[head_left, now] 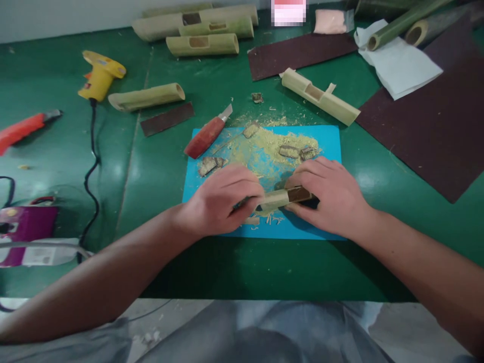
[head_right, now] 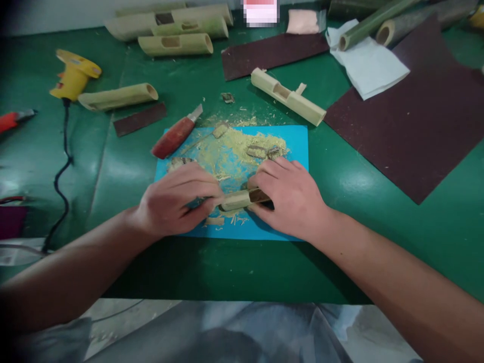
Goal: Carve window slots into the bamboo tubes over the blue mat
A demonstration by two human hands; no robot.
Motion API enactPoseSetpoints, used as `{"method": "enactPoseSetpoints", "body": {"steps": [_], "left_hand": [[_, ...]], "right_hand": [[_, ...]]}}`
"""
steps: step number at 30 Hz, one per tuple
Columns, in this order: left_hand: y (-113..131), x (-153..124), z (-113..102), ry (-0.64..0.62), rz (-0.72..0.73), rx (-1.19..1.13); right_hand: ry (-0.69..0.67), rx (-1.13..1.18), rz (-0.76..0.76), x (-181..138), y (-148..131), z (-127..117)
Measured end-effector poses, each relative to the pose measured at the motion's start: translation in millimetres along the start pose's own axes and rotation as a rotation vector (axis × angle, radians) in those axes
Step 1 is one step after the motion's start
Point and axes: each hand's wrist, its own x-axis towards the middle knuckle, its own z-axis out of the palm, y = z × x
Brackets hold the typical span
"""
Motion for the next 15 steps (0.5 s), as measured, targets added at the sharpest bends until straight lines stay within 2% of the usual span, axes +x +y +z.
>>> {"method": "enactPoseSetpoints", "body": {"steps": [10, 15], "left_hand": [[0.8, -0.4, 2.5, -0.033, 0.030, -0.029], [-0.7, -1.2, 1.4, 0.015, -0.016, 0.009]], "right_hand": [[0.013, 0.003, -0.005, 0.1, -0.2, -0.2], [0.004, -0.009, -0.006, -0.6, -1.5, 0.2]]}}
